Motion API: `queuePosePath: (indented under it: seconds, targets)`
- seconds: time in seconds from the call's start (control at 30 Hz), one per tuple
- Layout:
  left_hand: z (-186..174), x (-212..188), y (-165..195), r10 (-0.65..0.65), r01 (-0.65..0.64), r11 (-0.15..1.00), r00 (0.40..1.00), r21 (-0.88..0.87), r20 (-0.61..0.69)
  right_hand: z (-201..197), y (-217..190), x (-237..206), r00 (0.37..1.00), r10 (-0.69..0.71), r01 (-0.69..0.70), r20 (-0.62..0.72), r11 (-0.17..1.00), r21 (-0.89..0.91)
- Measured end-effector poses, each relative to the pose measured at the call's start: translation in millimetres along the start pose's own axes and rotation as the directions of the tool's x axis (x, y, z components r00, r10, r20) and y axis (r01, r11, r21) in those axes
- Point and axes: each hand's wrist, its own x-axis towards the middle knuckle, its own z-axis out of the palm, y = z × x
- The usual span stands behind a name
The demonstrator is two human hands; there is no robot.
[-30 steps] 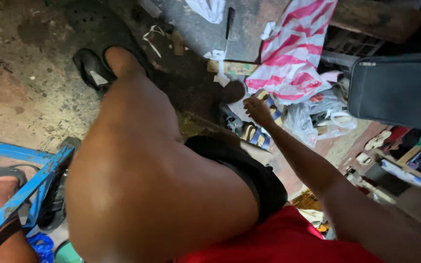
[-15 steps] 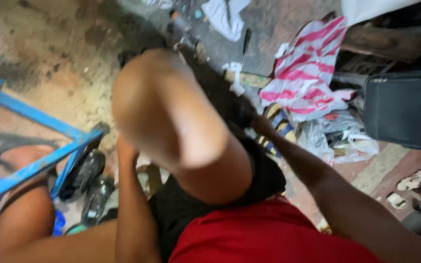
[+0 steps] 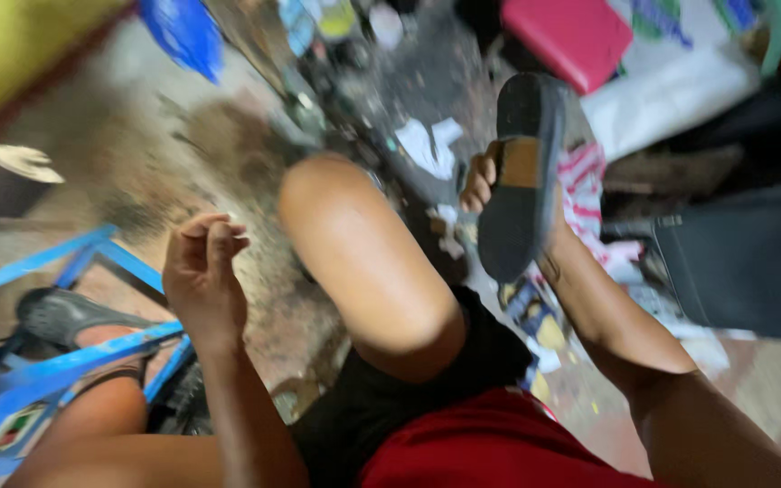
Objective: The person holds a black slip-on shoe against a rotating grinding wheel to smooth the sole. They repeatedly press the sole and edges against the wheel, rotating the shoe to treat different areas. The person briefly inspects the shoe mid-task before continuing the grinding.
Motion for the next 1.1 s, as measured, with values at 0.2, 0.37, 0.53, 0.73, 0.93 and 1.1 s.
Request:
queuePosePath:
  seconds: [0.2,0.37,0.53,0.73,0.93,1.1]
  targets:
    - [12.1,-23.6,76.1,0.239,-0.154,0.934,0.939,-0.322,0.245,131.2,40.4,37.3,0.851,0.243,-0.473,0.466,0.740,0.478]
    - [1.4,-35.3,82.4,0.323,0.036,0.801,0.815,-0.598,0.481,223.9,139.1,52.2,0.427,-0.051,-0.838,0.903,0.353,0.416]
    - [-23.6,-58.6,65.3,0.188,0.193,0.680,0.887,-0.707,0.423,247.3,176.4,44.9,0.347,0.027,-0.915,0.937,0.227,0.333]
    - [-47.6,-61.9,37.9,-0.046,0.009,0.916,0.996,-0.401,-0.083,226.5,136.7,37.0,0.676,0.719,-0.735,-0.159,0.675,-0.071]
    - [-58.5,-50.6,18.7,0.079,-0.068,0.997,0.946,0.046,-0.315,242.1,126.4,84.8,0.864,0.490,-0.236,0.118,0.600,-0.764]
    - [-66.0,-28.2,-2.8,-0.051,0.063,0.998,0.949,0.029,-0.311,264.9,140.9,132.1,0.774,0.632,-0.303,-0.010,0.357,-0.884]
